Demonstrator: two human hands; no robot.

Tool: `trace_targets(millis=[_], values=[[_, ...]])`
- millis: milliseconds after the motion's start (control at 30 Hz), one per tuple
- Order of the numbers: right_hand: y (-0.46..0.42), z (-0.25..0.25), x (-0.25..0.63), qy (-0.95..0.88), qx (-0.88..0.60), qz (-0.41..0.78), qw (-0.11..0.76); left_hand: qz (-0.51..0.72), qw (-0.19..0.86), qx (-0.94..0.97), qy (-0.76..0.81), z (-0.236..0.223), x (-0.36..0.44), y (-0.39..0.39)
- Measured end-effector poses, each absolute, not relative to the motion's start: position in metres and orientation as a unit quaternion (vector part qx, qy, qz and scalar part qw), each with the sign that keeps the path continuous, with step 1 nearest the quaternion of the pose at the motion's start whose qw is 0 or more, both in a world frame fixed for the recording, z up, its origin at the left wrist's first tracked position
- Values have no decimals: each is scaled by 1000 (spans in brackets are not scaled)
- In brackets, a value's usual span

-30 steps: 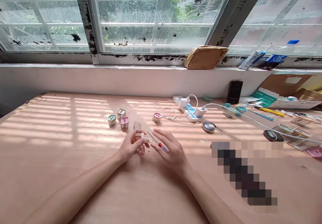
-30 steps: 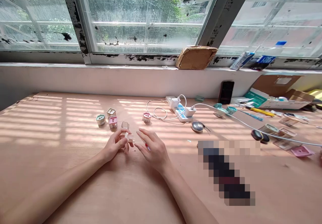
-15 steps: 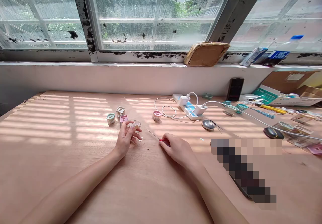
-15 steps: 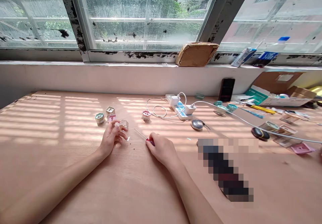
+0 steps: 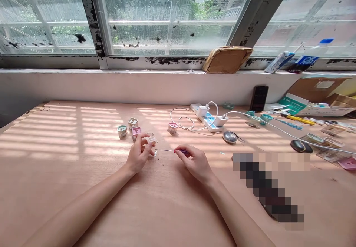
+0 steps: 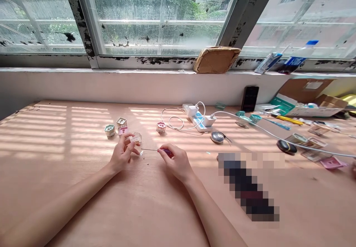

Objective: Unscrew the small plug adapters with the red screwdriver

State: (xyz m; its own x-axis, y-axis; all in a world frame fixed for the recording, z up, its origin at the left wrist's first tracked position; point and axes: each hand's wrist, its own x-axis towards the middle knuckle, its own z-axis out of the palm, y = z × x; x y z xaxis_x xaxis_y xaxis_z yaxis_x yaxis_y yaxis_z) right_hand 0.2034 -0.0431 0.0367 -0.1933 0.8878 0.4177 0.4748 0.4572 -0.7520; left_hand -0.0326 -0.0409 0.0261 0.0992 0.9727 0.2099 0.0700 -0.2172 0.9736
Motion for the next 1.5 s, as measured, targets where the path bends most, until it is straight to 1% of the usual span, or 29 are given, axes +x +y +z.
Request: trace_targets(millis=[367,633,800,1033,1300,1500], values=[[-41,31,204,-766,-446,227,404,475,432,613,459,28,-32,-40],[-42,32,203,-779,-432,207,405,474,422,619,462,27,-32,-40],[-42,31,201,-785,-409,207,417,477,414,625,459,27,-31,-39],[-44,32,193,-771,-388,246,440,473,414,626,462,27,-30,-39],[-46,27,189,-672,-410,308,533,473,428,625,449,26,-30,-39],[-48,24,188,-673,-418,286,539,447,458,645,419,24,-30,-41]])
